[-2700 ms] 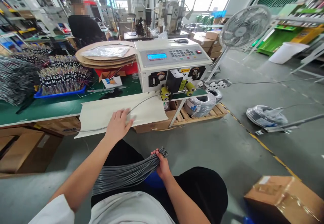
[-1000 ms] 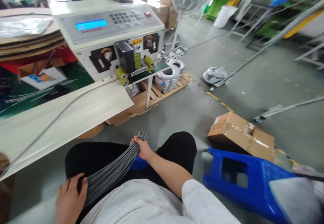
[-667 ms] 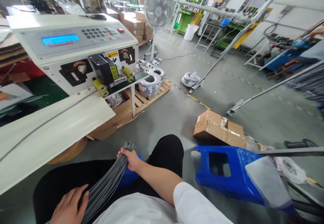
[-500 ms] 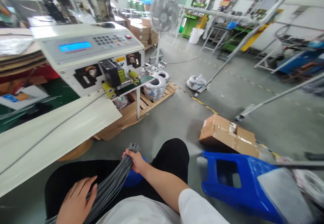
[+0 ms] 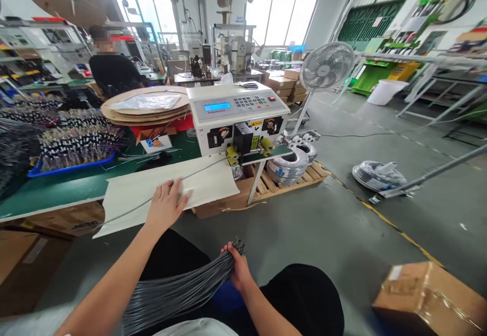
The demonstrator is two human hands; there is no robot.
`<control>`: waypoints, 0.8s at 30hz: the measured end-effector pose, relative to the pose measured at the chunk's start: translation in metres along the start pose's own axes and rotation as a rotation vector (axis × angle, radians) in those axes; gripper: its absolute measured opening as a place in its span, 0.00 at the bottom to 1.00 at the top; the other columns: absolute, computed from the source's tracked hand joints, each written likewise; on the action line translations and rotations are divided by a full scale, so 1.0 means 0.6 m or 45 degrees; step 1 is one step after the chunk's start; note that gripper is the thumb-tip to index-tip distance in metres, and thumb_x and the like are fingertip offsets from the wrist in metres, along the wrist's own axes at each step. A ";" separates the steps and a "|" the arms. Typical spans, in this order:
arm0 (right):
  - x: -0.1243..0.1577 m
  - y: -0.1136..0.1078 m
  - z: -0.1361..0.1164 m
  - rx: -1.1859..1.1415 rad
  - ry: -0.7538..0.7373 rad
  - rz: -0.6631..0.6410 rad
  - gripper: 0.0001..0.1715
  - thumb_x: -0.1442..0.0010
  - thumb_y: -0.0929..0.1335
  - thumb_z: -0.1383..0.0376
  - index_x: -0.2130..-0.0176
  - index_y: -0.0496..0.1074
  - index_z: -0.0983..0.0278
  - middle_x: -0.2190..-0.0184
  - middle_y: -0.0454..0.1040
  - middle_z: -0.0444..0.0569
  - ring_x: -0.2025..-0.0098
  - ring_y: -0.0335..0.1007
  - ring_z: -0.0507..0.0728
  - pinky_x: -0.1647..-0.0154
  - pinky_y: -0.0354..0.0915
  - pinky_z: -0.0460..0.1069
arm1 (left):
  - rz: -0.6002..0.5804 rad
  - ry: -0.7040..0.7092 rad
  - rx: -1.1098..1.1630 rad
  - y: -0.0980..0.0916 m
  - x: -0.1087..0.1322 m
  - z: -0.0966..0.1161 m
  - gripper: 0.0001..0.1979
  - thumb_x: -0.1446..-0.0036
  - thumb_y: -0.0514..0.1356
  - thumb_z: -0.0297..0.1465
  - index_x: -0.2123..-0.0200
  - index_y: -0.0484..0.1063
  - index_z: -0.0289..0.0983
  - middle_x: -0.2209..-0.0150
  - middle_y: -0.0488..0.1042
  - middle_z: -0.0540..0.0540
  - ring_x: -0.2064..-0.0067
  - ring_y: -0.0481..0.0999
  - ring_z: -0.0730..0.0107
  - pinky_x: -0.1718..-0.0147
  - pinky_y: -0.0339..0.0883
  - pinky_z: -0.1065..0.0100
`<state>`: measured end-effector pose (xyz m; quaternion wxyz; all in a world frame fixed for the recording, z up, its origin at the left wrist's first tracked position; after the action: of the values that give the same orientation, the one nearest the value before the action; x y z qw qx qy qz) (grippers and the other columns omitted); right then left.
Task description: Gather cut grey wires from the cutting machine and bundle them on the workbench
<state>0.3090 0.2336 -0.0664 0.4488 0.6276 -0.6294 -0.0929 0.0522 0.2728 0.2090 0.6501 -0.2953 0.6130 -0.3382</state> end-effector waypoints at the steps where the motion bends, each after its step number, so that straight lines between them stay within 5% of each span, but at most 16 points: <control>1: -0.001 -0.002 0.000 0.001 0.005 0.010 0.14 0.55 0.80 0.58 0.68 0.78 0.57 0.70 0.78 0.45 0.65 0.78 0.58 0.59 0.73 0.54 | -0.009 -0.010 -0.003 0.002 0.007 -0.003 0.33 0.34 0.50 0.46 0.34 0.57 0.33 0.45 0.67 0.29 0.43 0.66 0.43 0.47 0.64 0.49; 6: -0.008 -0.007 0.003 -0.015 0.049 0.047 0.14 0.57 0.81 0.59 0.68 0.78 0.55 0.69 0.79 0.46 0.64 0.79 0.59 0.57 0.72 0.56 | -0.071 -0.029 -0.056 -0.005 0.051 -0.017 0.29 0.33 0.50 0.45 0.36 0.61 0.36 0.49 0.70 0.34 0.48 0.70 0.50 0.52 0.67 0.54; 10: -0.009 -0.001 0.005 -0.054 0.072 0.036 0.15 0.57 0.81 0.60 0.67 0.78 0.57 0.70 0.79 0.45 0.65 0.79 0.58 0.59 0.73 0.54 | -0.199 0.090 0.084 -0.018 0.072 -0.023 0.16 0.33 0.52 0.42 0.51 0.71 0.40 0.57 0.73 0.42 0.55 0.72 0.58 0.58 0.67 0.60; 13: -0.009 0.006 0.004 -0.091 0.073 0.028 0.16 0.57 0.81 0.61 0.67 0.78 0.60 0.70 0.79 0.45 0.66 0.78 0.56 0.61 0.73 0.51 | -0.097 0.241 0.214 -0.051 0.095 -0.018 0.09 0.34 0.55 0.36 0.58 0.73 0.40 0.63 0.73 0.45 0.59 0.72 0.64 0.59 0.67 0.63; 16: -0.011 0.009 0.004 -0.097 0.081 0.012 0.19 0.57 0.80 0.63 0.64 0.78 0.63 0.67 0.81 0.46 0.67 0.78 0.55 0.62 0.73 0.49 | -0.017 0.376 0.210 -0.070 0.144 0.002 0.11 0.36 0.58 0.30 0.50 0.73 0.43 0.66 0.73 0.48 0.63 0.72 0.68 0.61 0.66 0.66; 19: -0.012 0.007 0.006 -0.096 0.096 0.016 0.22 0.56 0.80 0.63 0.60 0.78 0.63 0.60 0.83 0.49 0.66 0.78 0.54 0.61 0.73 0.50 | -0.203 0.468 0.174 -0.044 0.214 0.032 0.19 0.36 0.59 0.30 0.42 0.70 0.46 0.67 0.73 0.49 0.66 0.71 0.71 0.64 0.66 0.68; 24: -0.008 0.008 0.007 -0.090 0.105 -0.006 0.24 0.56 0.79 0.64 0.57 0.77 0.63 0.57 0.83 0.48 0.63 0.79 0.55 0.58 0.74 0.50 | -0.529 0.395 0.166 0.020 0.326 0.049 0.15 0.33 0.56 0.34 0.47 0.75 0.48 0.65 0.73 0.48 0.63 0.71 0.70 0.66 0.66 0.69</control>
<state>0.3019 0.2368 -0.0678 0.4959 0.6163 -0.6051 -0.0901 0.0861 0.1223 0.0851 0.4826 -0.3168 0.6084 -0.5445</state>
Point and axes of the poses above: each hand's wrist, its own x-axis away from the middle knuckle, its own y-axis out of the palm, z = x × y, the point moved 8 cm from there along -x, towards the middle knuckle
